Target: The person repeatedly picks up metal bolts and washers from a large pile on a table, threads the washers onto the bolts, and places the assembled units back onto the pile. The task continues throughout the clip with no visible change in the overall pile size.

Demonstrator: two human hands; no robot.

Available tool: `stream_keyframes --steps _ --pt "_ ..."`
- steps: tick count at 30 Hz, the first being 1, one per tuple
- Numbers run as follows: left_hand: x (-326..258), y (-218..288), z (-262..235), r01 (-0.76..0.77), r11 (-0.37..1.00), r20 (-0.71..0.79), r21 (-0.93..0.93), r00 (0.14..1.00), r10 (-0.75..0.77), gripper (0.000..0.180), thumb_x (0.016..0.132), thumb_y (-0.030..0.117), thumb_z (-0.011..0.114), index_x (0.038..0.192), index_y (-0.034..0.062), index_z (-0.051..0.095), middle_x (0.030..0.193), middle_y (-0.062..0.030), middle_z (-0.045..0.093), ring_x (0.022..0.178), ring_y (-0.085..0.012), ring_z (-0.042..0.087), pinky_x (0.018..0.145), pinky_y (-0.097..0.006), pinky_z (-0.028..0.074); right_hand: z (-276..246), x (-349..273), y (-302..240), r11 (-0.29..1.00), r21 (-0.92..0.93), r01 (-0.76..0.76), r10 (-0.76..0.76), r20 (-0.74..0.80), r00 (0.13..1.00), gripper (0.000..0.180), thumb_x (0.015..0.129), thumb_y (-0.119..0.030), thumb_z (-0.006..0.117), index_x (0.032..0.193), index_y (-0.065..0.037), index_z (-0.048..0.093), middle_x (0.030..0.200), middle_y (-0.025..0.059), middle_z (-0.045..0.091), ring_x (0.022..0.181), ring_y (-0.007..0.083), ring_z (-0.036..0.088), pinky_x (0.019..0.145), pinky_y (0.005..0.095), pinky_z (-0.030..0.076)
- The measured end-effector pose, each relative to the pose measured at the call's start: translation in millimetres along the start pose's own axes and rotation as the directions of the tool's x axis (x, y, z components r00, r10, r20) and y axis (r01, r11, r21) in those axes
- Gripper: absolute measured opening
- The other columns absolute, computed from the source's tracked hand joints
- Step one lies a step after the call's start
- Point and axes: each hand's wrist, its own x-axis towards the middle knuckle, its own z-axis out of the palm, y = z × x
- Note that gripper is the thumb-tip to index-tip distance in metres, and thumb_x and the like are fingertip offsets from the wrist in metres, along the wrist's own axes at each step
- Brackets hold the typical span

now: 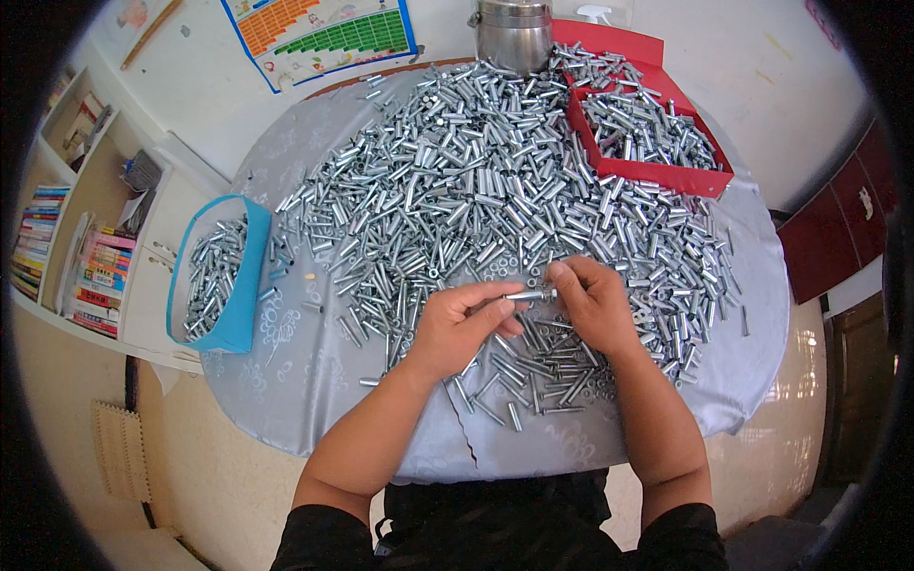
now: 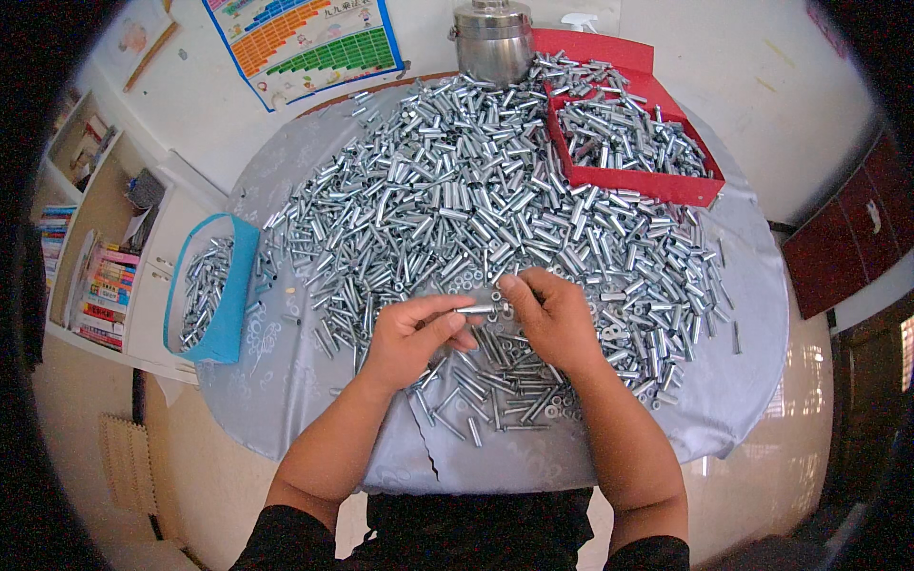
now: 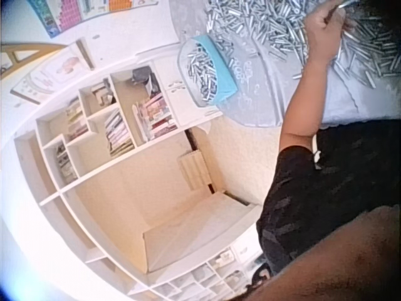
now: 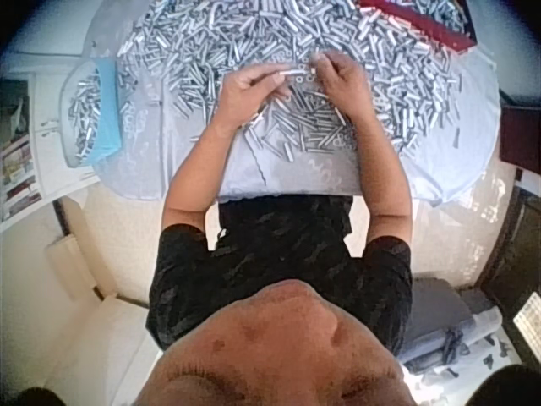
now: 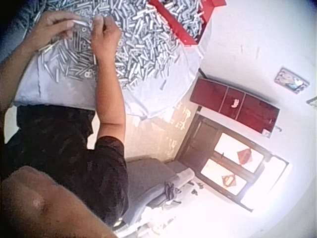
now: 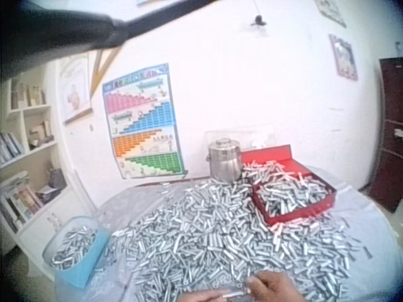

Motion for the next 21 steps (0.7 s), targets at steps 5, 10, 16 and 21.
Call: stream_keyframes --steps 5,10,16,21 --pt "3 -1 -2 -0.006 1.0 -0.073 -0.02 0.997 0.005 0.026 0.094 0.005 0.055 0.118 -0.0046 0.06 0.101 -0.0171 0.069 0.079 -0.0206 0.069 0.07 -0.031 0.059 0 -1 -8 0.95 0.312 0.016 -0.036 0.06 0.998 0.02 0.093 -0.017 0.061 0.102 0.001 0.063 0.075 0.0023 0.061 0.062 0.0072 0.054 0.057 0.0222 0.043" --pt "3 -2 -4 -0.014 0.999 -0.078 -0.04 0.997 0.011 0.026 0.094 0.004 0.056 0.118 -0.0049 0.06 0.101 -0.0169 0.069 0.078 -0.021 0.069 0.07 -0.031 0.059 -8 -1 1 0.973 0.194 -0.122 0.076 0.231 0.97 0.018 0.09 -0.013 0.066 0.101 0.001 0.064 0.079 0.0015 0.061 0.068 0.0067 0.055 0.06 0.0224 0.044" --pt "3 0 -2 -0.01 0.999 -0.06 -0.044 0.998 0.007 0.026 0.094 0.004 0.056 0.118 -0.0051 0.06 0.1 -0.0165 0.069 0.078 -0.0209 0.069 0.07 -0.031 0.059 -1 -3 -10 0.951 0.308 0.043 -0.062 0.05 0.997 0.013 0.089 -0.012 0.067 0.093 0.001 0.066 0.074 0.002 0.061 0.066 0.0074 0.054 0.06 0.0241 0.044" --pt "2 0 -2 -0.007 0.999 -0.075 -0.037 0.997 0.005 0.025 0.094 0.005 0.056 0.117 -0.0052 0.06 0.1 -0.0164 0.068 0.078 -0.0204 0.069 0.07 -0.031 0.059 -10 -1 -3 0.994 0.087 -0.072 0.053 0.2 0.978 0.014 0.087 -0.009 0.068 0.096 0.001 0.065 0.077 0.003 0.062 0.069 0.0081 0.055 0.064 0.0244 0.045"
